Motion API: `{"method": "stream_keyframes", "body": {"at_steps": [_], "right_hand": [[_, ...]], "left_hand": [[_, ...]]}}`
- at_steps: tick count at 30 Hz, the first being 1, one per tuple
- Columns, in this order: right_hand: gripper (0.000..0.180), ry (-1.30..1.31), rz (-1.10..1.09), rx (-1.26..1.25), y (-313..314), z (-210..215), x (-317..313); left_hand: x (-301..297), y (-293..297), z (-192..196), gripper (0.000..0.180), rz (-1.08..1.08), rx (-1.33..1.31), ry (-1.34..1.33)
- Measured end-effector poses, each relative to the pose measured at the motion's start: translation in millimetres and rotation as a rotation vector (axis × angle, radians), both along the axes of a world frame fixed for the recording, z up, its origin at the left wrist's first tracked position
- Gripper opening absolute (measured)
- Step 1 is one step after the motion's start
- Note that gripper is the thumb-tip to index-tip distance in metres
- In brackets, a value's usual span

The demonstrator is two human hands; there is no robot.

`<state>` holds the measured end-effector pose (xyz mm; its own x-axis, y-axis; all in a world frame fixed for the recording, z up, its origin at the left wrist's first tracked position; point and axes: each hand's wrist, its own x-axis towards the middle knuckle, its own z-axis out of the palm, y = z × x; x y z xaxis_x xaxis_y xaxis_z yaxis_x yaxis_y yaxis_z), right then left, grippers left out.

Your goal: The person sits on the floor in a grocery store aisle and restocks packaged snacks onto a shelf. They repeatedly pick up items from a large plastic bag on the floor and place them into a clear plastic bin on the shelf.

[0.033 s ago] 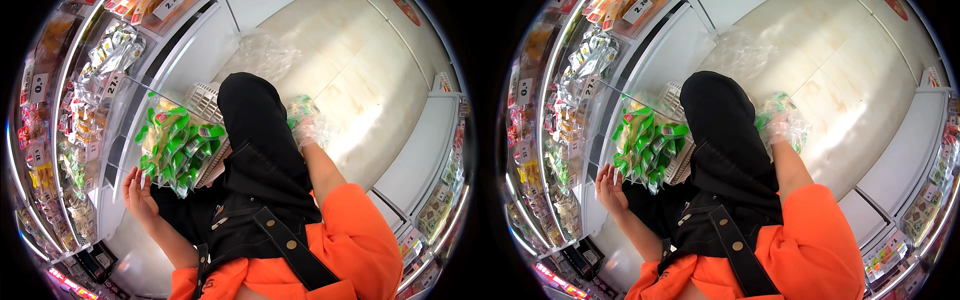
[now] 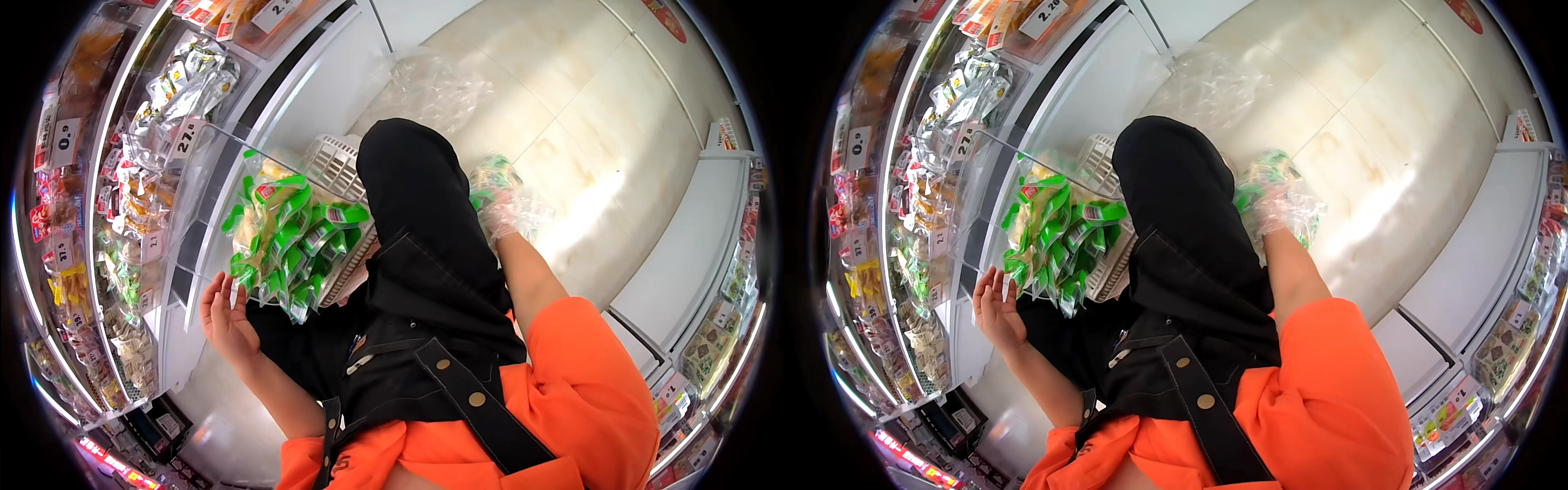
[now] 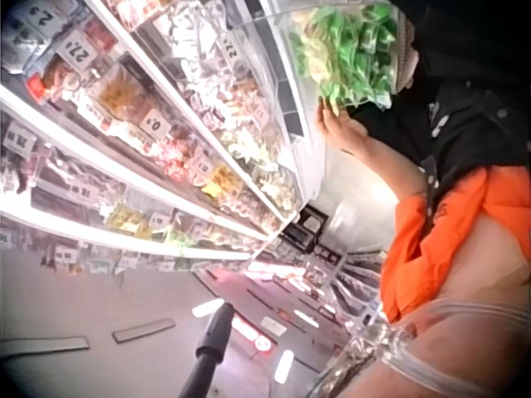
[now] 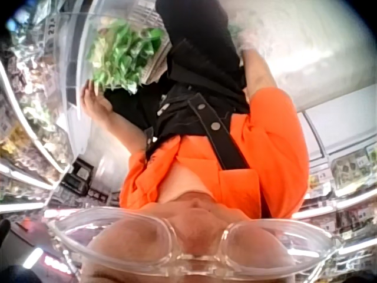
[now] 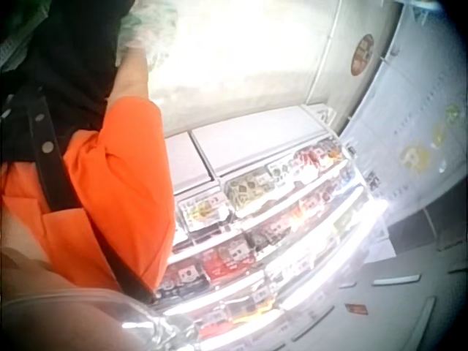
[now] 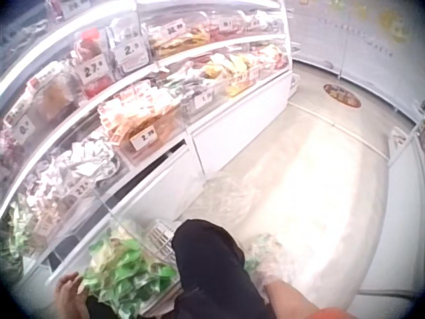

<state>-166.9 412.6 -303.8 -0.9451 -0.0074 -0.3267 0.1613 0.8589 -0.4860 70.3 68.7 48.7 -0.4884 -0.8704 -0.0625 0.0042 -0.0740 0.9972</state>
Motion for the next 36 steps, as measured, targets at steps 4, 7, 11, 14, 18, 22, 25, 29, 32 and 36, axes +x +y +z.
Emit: {"method": "stream_keyframes", "body": {"at_steps": [4,7,11,14,18,22,25,29,32,36], "right_hand": [[0.023,0.052,0.109,-0.062,21.4,14.2,-6.9],[0.021,-0.031,0.174,-0.009,30.1,35.7,-4.6],[0.021,0.062,0.238,0.027,51.6,56.1,17.1],[0.014,0.150,0.434,0.135,49.7,69.2,12.9],[0.011,-0.019,0.635,0.164,48.5,72.2,-52.6],[0.012,-0.012,0.653,0.063,32.2,59.6,-80.1],[0.013,0.019,0.882,0.253,-9.2,103.0,-60.6],[0.022,0.023,0.823,0.281,2.8,93.5,-80.5],[0.023,0.226,0.651,0.299,16.1,80.8,-69.1],[0.022,0.254,0.751,0.148,16.0,83.1,-26.7]], "left_hand": [[5.4,-1.6,4.9,0.020,0.009,0.008,0.035],[17.4,-4.6,3.0,0.020,0.024,0.012,0.070],[28.3,-5.8,-1.5,0.020,0.047,0.039,0.092],[38.5,-8.5,-3.1,0.020,0.064,0.044,0.090],[40.2,-12.7,-2.3,0.020,0.067,0.069,0.115],[35.4,-9.8,-1.4,0.022,0.065,0.081,0.093],[42.6,-5.7,-2.5,0.022,0.075,0.080,0.101],[40.6,-2.4,-2.7,0.021,0.112,0.119,0.118],[41.7,-0.8,-4.9,0.020,0.108,0.158,0.135],[43.6,5.2,-7.6,0.019,0.097,0.186,0.142]]}}
